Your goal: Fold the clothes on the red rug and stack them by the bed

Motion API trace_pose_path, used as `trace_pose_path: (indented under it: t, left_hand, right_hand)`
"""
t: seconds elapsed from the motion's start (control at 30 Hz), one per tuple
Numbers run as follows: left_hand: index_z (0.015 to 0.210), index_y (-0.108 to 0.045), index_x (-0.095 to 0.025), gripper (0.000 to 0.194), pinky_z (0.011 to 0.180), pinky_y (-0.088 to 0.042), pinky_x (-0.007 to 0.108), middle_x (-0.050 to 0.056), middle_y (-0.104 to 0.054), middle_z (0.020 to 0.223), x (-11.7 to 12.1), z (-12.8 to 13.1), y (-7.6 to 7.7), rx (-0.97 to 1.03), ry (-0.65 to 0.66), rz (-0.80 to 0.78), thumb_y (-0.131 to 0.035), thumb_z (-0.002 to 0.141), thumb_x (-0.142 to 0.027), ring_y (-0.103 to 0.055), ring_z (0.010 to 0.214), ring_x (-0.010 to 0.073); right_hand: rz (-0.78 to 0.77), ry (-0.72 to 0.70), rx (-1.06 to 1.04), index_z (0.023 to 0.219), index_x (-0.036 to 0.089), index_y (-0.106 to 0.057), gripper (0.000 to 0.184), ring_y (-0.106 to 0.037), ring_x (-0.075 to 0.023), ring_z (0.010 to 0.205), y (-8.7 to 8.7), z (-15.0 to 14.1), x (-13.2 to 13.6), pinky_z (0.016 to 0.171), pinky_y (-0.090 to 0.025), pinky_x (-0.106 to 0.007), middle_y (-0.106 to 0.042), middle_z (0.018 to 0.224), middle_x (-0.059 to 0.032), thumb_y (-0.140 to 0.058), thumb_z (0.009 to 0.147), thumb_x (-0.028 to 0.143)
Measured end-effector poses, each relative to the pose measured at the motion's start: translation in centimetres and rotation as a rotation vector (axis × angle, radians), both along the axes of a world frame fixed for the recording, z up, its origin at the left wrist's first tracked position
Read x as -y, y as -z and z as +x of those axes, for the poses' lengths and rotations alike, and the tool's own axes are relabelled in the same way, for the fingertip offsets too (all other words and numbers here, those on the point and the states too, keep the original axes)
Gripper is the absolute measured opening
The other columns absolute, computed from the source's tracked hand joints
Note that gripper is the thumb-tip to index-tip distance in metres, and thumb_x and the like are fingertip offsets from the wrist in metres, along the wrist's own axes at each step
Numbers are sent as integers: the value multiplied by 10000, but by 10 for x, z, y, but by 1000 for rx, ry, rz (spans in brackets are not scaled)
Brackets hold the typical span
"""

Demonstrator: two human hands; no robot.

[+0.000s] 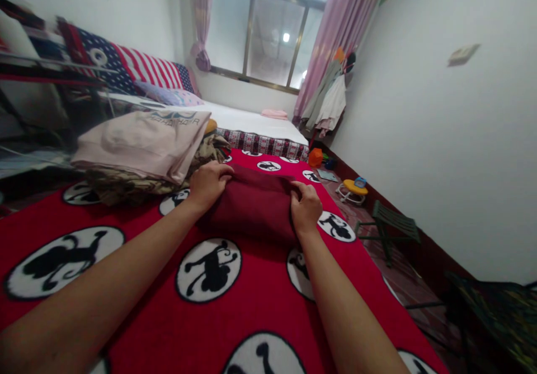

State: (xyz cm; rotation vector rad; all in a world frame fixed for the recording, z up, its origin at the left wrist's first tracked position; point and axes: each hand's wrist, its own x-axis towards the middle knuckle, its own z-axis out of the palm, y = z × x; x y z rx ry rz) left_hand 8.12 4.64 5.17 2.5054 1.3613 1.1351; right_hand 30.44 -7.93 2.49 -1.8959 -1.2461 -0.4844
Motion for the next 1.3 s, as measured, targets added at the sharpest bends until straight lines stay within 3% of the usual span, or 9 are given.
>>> trace_pose_path:
  t: [0.1, 0.17, 0.33, 0.4, 0.47, 0.63, 0.87, 1.03, 1.3]
  left_hand:
    - [917, -778, -216, 174, 934, -454, 426, 121, -658, 1111, 9, 10, -1, -233, -45, -13, -630, 826, -218, -559, 1126, 316]
    - [973, -770, -191, 214, 1026, -410, 430, 129, -604, 1273, 23, 17, -2, -278, 71, 28, -600, 857, -252, -503, 1231, 307]
    - [1273, -632, -203, 481, 1158, -267, 508, 84, -457, 1496, 61, 34, 3, -431, 499, -117, -325, 992, -445, -369, 1400, 273]
    - [1433, -469, -196, 553, 1161, -204, 590, 78, -322, 1575, 66, 37, 15, -469, 474, -192, -281, 992, -471, -261, 1457, 299]
    - [1503, -350, -203, 595, 1158, -168, 625, 69, -233, 1605, 64, 36, 27, -480, 404, -261, -272, 982, -478, -203, 1477, 310]
    - [1516, -325, -264, 615, 1157, -126, 640, 40, -191, 1616, 56, 31, 37, -470, 328, -353, -269, 958, -516, -147, 1491, 308]
    - [1460, -374, -444, 556, 1171, -114, 584, 16, -147, 1630, 36, 25, 38, -428, 275, -405, -312, 936, -616, -112, 1498, 298]
    - [1526, -306, -251, 660, 1196, -132, 497, 95, -140, 1625, 12, 27, 45, -415, 219, -388, -308, 949, -572, -114, 1498, 283]
    - [1518, -322, -183, 578, 1181, -157, 556, 115, -211, 1605, -6, -3, 61, -414, 79, -329, -287, 985, -402, -211, 1480, 275]
  right_hand:
    - [-268, 58, -25, 1172, 258, -690, 343, -623, -246, 949, 15, 1, -10, 804, -487, -364, -668, 1099, -81, -534, 868, 227]
    - [-341, 91, -27, 1179, 258, -693, 354, -620, -267, 966, 20, 2, -12, 807, -493, -386, -660, 1105, -94, -543, 859, 231]
    - [-132, -26, 59, 1269, 212, -634, 413, -532, -279, 1206, -2, -3, -11, 1025, -413, -461, -604, 1276, -124, -499, 884, 275]
    - [-140, -148, 82, 1393, 234, -516, 475, -424, -268, 1346, -7, -15, -11, 1114, -308, -515, -506, 1436, -105, -415, 947, 362]
    - [-330, -250, 43, 1478, 272, -394, 537, -291, -268, 1441, -2, -27, -11, 1141, -229, -575, -376, 1547, -80, -328, 980, 461]
    - [-722, -328, -80, 1532, 314, -264, 598, -60, -254, 1507, 23, -36, -8, 1169, -128, -596, -117, 1635, -13, -247, 984, 552]
    - [-741, -221, -54, 1537, 328, -239, 573, -56, -229, 1507, 23, -21, -11, 1184, -123, -558, -110, 1637, -17, -277, 994, 506]
    - [-741, -99, -57, 1547, 245, -230, 622, -83, -254, 1504, 26, -10, -13, 1176, -141, -567, -135, 1630, -62, -285, 987, 509]
    - [-662, -54, -90, 1523, 149, -295, 655, -148, -254, 1494, 35, 1, -12, 1179, -133, -537, -217, 1606, -126, -309, 975, 508]
